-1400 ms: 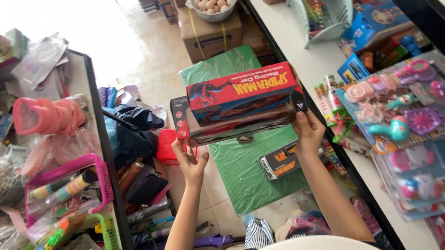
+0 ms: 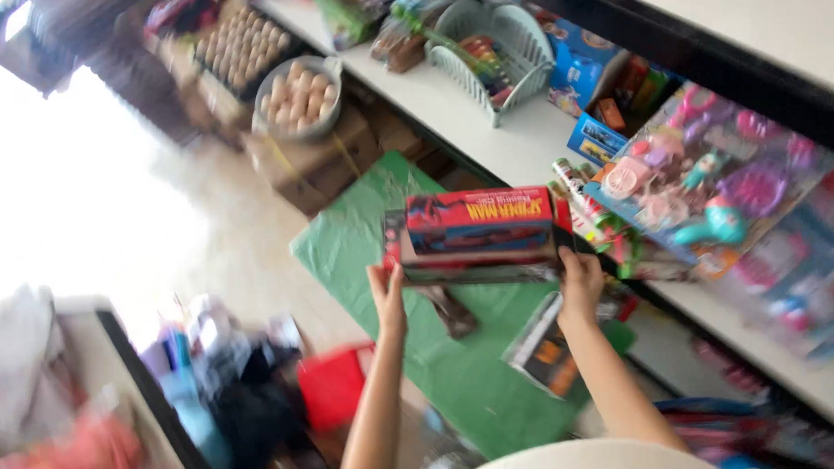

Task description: Cleaning toy boxes with a cloth and organizing them on the shelves.

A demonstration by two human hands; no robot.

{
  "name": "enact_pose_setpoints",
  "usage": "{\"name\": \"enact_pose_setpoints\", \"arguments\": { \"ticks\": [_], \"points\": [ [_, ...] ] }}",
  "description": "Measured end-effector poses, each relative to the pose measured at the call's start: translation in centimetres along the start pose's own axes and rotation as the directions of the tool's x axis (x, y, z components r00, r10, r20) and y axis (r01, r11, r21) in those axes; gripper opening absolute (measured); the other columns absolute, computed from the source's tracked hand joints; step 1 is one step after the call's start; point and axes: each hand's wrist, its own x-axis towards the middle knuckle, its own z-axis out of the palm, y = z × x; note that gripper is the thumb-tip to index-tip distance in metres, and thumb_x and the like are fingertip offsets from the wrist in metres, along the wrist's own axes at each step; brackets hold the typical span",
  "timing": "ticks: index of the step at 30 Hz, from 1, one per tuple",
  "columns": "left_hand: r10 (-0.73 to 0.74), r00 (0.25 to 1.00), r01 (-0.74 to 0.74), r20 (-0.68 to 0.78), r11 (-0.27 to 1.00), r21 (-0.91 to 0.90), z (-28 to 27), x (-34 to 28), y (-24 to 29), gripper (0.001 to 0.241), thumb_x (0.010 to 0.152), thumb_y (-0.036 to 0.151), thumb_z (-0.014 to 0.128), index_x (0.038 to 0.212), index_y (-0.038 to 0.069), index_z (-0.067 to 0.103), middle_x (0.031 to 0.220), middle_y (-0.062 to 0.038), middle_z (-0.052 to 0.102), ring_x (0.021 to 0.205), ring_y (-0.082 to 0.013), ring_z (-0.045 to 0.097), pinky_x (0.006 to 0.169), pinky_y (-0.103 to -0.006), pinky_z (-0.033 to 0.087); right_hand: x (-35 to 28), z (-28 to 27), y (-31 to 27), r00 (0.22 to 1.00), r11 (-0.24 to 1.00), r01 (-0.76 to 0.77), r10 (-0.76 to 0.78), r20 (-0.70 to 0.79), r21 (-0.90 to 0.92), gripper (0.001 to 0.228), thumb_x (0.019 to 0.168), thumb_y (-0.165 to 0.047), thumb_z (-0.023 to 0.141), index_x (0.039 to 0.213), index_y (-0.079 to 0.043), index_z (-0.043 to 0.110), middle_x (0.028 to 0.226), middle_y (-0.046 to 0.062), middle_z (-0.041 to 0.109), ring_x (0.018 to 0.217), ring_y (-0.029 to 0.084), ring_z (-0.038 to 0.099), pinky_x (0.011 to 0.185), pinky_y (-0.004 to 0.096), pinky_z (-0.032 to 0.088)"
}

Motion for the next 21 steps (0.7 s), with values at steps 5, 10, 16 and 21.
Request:
{"name": "enact_pose_setpoints", "arguments": {
  "ticks": [5, 10, 16, 21],
  "points": [
    [-0.126, 0.986, 0.112, 0.109, 0.986, 0.12, -2.6, 5.5, -0.5, 0.024, 0.096, 0.022, 0.07, 0.101, 0.008, 0.052, 0.093, 0.0, 0.056, 0.089, -0.0103, 0.051, 0.082, -0.027, 0.043, -3.2, 2.8, 7.6, 0.975, 0.998, 0.008, 0.006, -0.221, 0.066, 0.026, 0.089, -0.027, 0.075, 0.09, -0.015, 0.053, 0.074, -0.006, 0.046, 0.059, 0.004, 0.04, 0.05, 0.023, 0.032],
    [-0.201, 0.961, 0.186, 0.189, 0.978, 0.095, -4.7, 10.1, -7.5, 0.026, 0.094, 0.02, 0.072, 0.099, 0.007, 0.05, 0.086, -0.001, 0.053, 0.079, -0.0118, 0.049, 0.071, -0.0293, 0.04, -4.7, 5.3, 13.2, 0.922, 0.993, -0.038, 0.079, -0.38, 0.114, 0.026, 0.086, -0.026, 0.072, 0.093, -0.015, 0.05, 0.071, -0.005, 0.044, 0.055, 0.006, 0.038, 0.046, 0.025, 0.027],
    [-0.279, 0.921, 0.264, 0.274, 0.96, 0.091, -5.1, 11.7, -15.5, 0.021, 0.095, 0.018, 0.067, 0.101, 0.007, 0.05, 0.087, 0.0, 0.055, 0.079, -0.0099, 0.047, 0.072, -0.0272, 0.04, -2.7, 4.6, 21.1, 0.86, 0.984, 0.045, 0.049, -0.509, 0.171, 0.023, 0.086, -0.023, 0.071, 0.095, -0.013, 0.051, 0.074, -0.005, 0.045, 0.058, 0.006, 0.038, 0.05, 0.024, 0.029],
    [-0.249, 0.915, 0.233, 0.317, 0.969, 0.087, -3.9, 12.1, -20.5, 0.022, 0.093, 0.014, 0.066, 0.106, 0.006, 0.05, 0.096, -0.002, 0.057, 0.092, -0.0126, 0.052, 0.088, -0.0275, 0.043, -1.7, 2.6, 25.5, 0.814, 0.988, 0.025, 0.069, -0.577, 0.153, 0.025, 0.087, -0.024, 0.07, 0.099, -0.015, 0.05, 0.083, -0.004, 0.049, 0.069, 0.005, 0.044, 0.059, 0.022, 0.035]
  ]
}}
